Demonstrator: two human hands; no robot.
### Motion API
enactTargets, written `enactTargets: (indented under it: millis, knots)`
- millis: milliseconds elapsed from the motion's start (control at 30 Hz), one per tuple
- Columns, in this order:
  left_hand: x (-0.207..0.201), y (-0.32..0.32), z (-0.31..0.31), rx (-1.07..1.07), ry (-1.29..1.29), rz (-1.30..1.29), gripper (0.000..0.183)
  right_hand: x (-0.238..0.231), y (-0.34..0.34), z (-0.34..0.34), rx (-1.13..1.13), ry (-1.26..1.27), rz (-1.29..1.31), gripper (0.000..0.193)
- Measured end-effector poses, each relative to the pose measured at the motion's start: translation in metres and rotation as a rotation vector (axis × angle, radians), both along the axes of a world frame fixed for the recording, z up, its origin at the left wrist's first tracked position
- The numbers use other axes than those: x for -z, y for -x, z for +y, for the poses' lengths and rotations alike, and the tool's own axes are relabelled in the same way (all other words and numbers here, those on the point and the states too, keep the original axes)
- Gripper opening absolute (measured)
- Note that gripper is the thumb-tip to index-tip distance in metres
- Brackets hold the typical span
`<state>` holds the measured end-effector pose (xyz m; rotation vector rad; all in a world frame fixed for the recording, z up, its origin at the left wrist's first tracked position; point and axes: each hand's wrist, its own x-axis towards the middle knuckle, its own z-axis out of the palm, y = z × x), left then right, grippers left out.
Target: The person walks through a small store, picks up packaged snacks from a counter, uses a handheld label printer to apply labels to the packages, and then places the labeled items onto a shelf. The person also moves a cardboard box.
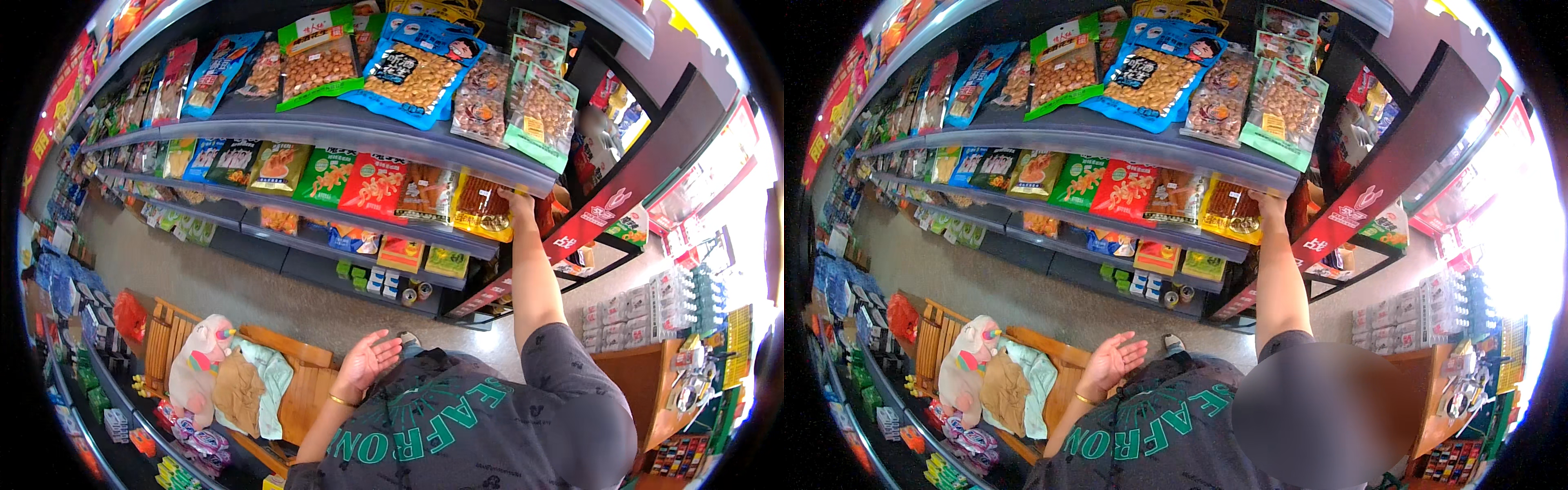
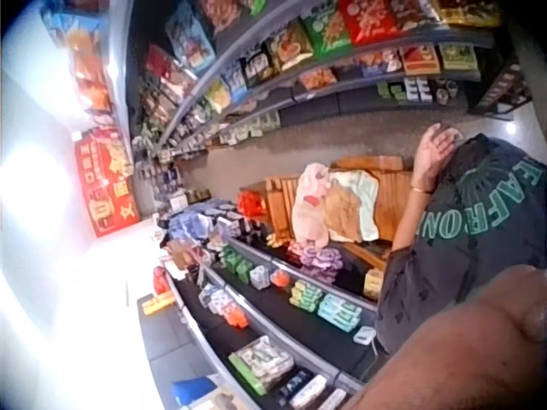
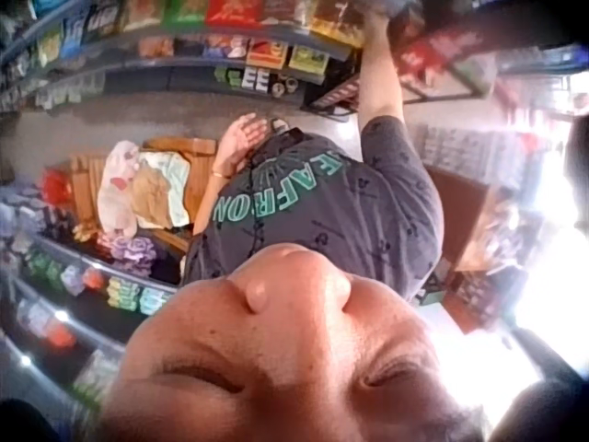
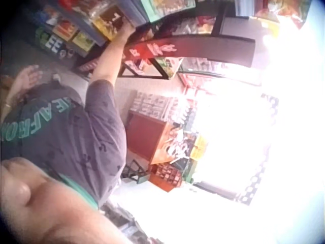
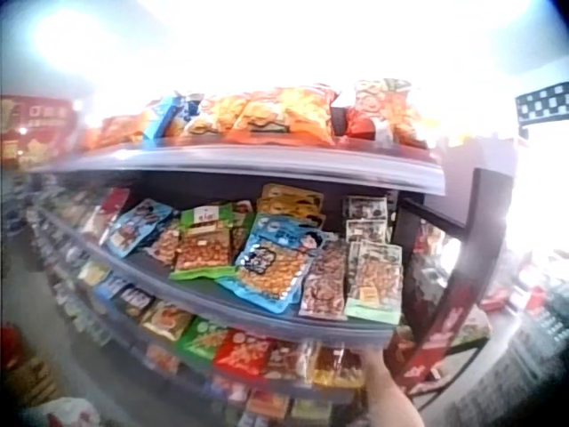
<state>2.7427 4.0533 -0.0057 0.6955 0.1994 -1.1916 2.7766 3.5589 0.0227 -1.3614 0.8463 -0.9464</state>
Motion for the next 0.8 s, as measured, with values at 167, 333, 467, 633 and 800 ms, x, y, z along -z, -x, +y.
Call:
enactTargets:
  millis: [167,333,467,633,800]
  knots:
    - [0.006,-0.002,-0.006,0.023,0.012,0.012,0.034,0.032,0.002,-0.028,0.035,0.020,0.123,0.055]
    - [0.008,-0.001,-0.005,0.033,-0.040,0.024,0.034,0.026,0.017,-0.017,0.082,0.246,0.621,0.079]
    - [0.014,0.001,0.008,0.007,-0.059,0.040,0.034,0.002,0.010,0.042,0.157,0.335,0.761,0.097]
    - [0.026,0.003,0.015,-0.004,-0.047,0.049,0.034,-0.019,0.030,0.083,0.004,0.542,0.945,0.099]
    - [0.029,0.006,0.020,-0.015,-0.068,0.061,0.033,-0.028,0.042,0.084,-0.103,0.664,1.083,0.097]
